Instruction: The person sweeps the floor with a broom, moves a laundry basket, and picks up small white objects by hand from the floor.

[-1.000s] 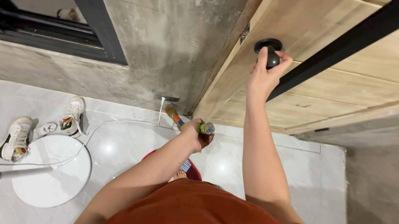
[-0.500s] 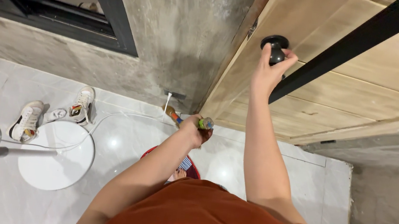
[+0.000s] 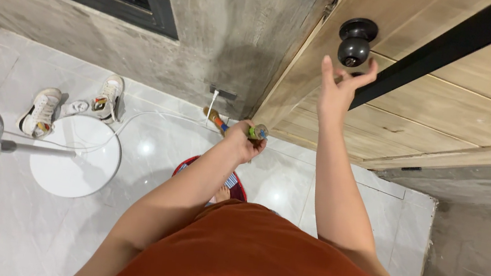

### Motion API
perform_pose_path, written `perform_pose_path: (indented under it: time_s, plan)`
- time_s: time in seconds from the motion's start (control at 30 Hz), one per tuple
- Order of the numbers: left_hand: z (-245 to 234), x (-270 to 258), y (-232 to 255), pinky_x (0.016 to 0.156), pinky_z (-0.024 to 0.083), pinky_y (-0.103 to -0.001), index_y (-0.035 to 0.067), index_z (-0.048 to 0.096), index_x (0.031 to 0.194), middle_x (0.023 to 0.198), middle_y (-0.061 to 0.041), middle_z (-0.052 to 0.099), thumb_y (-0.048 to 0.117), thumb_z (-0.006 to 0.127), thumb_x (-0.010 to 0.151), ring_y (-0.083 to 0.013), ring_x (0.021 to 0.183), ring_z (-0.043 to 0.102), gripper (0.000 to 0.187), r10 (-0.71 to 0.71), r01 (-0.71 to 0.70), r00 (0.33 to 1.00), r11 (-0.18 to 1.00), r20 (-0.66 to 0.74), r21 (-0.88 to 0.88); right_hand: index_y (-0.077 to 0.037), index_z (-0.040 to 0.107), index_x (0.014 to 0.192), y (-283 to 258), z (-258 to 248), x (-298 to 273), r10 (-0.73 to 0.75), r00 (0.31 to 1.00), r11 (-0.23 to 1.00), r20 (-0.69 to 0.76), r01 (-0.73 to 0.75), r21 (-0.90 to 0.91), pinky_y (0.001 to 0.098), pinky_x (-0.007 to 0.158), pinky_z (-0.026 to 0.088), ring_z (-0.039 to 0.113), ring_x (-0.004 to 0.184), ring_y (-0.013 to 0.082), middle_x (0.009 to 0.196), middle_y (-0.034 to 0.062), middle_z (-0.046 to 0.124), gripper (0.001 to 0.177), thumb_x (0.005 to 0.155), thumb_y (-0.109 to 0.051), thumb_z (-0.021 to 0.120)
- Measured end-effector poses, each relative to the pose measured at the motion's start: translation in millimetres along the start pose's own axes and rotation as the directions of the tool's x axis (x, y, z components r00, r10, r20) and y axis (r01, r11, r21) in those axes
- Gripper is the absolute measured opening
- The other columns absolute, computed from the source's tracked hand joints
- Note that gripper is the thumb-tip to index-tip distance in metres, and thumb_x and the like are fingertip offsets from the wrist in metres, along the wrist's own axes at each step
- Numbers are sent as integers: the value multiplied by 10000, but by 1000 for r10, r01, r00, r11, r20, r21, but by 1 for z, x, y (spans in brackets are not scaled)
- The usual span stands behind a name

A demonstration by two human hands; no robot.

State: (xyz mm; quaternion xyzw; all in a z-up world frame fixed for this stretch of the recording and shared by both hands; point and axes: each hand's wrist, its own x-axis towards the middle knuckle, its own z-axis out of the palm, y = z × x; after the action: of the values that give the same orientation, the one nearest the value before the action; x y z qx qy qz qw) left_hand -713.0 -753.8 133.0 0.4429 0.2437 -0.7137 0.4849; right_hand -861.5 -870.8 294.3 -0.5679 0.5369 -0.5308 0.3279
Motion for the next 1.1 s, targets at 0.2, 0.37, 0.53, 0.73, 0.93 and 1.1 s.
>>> perform_pose_path:
  time_s: [0.2,0.37,0.53,0.73,0.93,1.1]
  plan:
    - [-10,-10,-8,641,566,-388,35,549,1003,906,-122,616,218,552,929,-258,759,603,198,14,-14,1000,1000,4,-24,-117,175,1507,79,0,-25,207,957,978,203,-195,-80,323,703,542,643,692,156,810,47,594,714,1038,-342,664]
    - [-23,-30,-15,669,559,-394,66,497,1056,967,-132,601,162,532,928,-264,801,610,164,30,-33,999,996,-36,-85,-102,408,1370,132,22,-46,372,856,896,358,-230,-381,354,644,540,693,679,217,855,103,668,535,1013,-440,618]
    - [-56,-61,-9,655,554,-366,75,487,1095,1018,-155,610,173,530,912,-300,834,647,212,80,-76,997,975,13,-211,-237,508,1324,117,85,-103,760,340,636,553,-215,-742,422,624,540,694,770,185,1130,71,664,508,944,-572,516]
    - [-112,-105,-6,581,573,-372,24,537,1142,978,-167,621,231,528,911,-270,756,603,310,156,-143,988,937,16,-320,-172,692,1074,103,158,-184,758,-193,582,623,-232,-779,327,472,491,601,588,151,831,30,671,430,899,-558,623]
    - [-169,-200,-17,602,583,-347,36,542,1158,899,-97,625,403,512,975,-203,686,630,411,245,-244,970,961,-8,-128,-115,627,916,98,212,-241,806,-334,559,489,157,-814,245,448,482,611,545,111,706,12,670,246,928,-360,619]
    - [-262,-249,-4,546,570,-364,102,645,1067,770,-69,649,382,512,940,-194,616,632,334,534,-505,841,832,-85,229,-63,550,830,71,213,-320,676,-411,438,611,-443,-782,254,403,464,541,462,168,618,48,577,177,924,-208,586]
